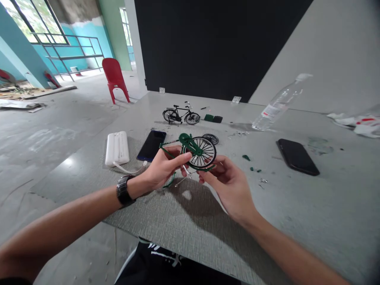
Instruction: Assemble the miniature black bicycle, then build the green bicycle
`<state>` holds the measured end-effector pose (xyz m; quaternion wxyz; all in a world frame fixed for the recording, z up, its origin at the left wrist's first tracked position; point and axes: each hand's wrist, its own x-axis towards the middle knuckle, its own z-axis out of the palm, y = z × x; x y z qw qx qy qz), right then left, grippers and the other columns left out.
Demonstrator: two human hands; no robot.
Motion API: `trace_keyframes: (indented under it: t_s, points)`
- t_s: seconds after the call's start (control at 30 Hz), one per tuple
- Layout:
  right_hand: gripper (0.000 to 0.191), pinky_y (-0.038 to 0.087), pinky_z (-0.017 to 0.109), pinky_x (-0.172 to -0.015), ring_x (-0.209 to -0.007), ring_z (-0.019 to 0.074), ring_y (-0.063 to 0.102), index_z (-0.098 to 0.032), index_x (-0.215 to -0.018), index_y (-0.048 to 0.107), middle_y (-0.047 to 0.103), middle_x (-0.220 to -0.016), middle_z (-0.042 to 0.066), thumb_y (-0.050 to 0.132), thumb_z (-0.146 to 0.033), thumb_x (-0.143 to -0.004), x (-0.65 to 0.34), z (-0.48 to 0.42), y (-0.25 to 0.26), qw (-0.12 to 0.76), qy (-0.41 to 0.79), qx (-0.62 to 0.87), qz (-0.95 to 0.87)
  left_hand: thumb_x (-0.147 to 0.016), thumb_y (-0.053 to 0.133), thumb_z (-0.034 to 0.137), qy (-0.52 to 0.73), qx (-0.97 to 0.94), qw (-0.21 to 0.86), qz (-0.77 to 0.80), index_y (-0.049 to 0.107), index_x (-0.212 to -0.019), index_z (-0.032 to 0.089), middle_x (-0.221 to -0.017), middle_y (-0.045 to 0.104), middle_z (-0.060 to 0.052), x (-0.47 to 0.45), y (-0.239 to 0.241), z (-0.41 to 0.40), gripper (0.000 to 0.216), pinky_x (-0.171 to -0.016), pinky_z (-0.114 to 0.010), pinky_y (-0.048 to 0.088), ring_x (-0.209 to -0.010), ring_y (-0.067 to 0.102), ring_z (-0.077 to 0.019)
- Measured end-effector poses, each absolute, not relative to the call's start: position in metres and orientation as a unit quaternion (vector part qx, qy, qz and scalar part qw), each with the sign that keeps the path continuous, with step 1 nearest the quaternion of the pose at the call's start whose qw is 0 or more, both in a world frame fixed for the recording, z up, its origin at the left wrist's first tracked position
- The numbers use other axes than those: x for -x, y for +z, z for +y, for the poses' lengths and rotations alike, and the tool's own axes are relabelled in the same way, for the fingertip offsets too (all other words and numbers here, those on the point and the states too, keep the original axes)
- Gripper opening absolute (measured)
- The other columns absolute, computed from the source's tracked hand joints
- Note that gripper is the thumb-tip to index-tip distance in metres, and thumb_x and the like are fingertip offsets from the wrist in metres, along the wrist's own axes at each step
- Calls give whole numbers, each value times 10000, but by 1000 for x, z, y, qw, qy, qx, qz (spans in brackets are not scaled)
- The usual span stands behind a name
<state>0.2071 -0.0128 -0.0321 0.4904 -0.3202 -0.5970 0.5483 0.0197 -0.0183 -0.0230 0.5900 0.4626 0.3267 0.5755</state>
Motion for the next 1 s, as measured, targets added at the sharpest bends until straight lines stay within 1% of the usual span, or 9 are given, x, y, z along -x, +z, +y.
trace_keyframes:
  t_s: [0.1,0.17,0.23,0.37,0.5,0.6,0.73,0.83,1.0]
  points:
    - [191,589,241,-689,-730,107,674,-231,-888,675,745,-873,-22,847,-268,-814,-207,-11,-36,506,572,310,-566,-806,835,411,573,-472,590,318,717,-803,123,-775,663,-26,-22,-23,-19,311,-514,-189,535,-595,560,-76]
    - [186,583,240,-692,-745,109,669,-229,-864,670,734,-867,-23,843,-274,-815,-208,-11,-38,505,576,309,-564,-822,823,405,569,-477,591,316,717,-796,124,-770,660,-26,-23,-24,-20,302,-522,-192,543,-605,563,-81]
    - [197,581,251,-682,-720,111,660,-232,-877,665,720,-843,-28,843,-281,-809,-208,-10,-39,507,569,320,-563,-832,816,403,572,-476,587,318,713,-785,123,-758,647,-22,-23,-25,-21,302,-532,-192,546,-626,572,-87]
    - [255,567,260,-644,-652,113,642,-245,-952,646,710,-796,-37,841,-305,-799,-207,-12,-38,519,546,352,-555,-825,823,395,589,-459,573,337,713,-801,125,-758,645,-21,-24,-27,-20,293,-554,-202,551,-633,595,-92]
    - [311,546,241,-612,-642,113,640,-247,-960,617,692,-758,-42,857,-298,-768,-205,-15,-36,547,508,379,-547,-819,829,418,597,-457,550,364,706,-777,133,-710,641,-12,-24,-29,-18,313,-572,-212,536,-610,626,-97]
    - [329,554,243,-626,-679,124,665,-253,-978,584,687,-749,-45,846,-274,-781,-203,-17,-37,571,473,385,-550,-809,833,424,601,-459,543,364,720,-792,131,-765,694,-38,-25,-29,-18,314,-585,-227,530,-628,653,-109]
    - [326,548,254,-598,-681,139,674,-256,-973,544,677,-743,-41,828,-288,-814,-201,-18,-39,577,436,395,-566,-801,833,405,611,-446,543,364,725,-808,125,-819,729,-59,-26,-29,-18,300,-582,-236,522,-617,657,-110]
    - [344,532,249,-574,-674,138,666,-251,-954,533,680,-759,-33,839,-294,-805,-198,-18,-39,582,422,402,-567,-802,834,405,621,-432,546,360,716,-807,125,-798,714,-49,-27,-29,-18,304,-587,-231,523,-633,658,-111]
    - [359,516,239,-565,-660,124,640,-247,-930,534,669,-753,-37,861,-287,-785,-195,-18,-38,589,434,398,-554,-765,869,383,634,-403,548,367,693,-767,127,-732,668,-7,-26,-30,-18,311,-561,-214,497,-568,638,-82]
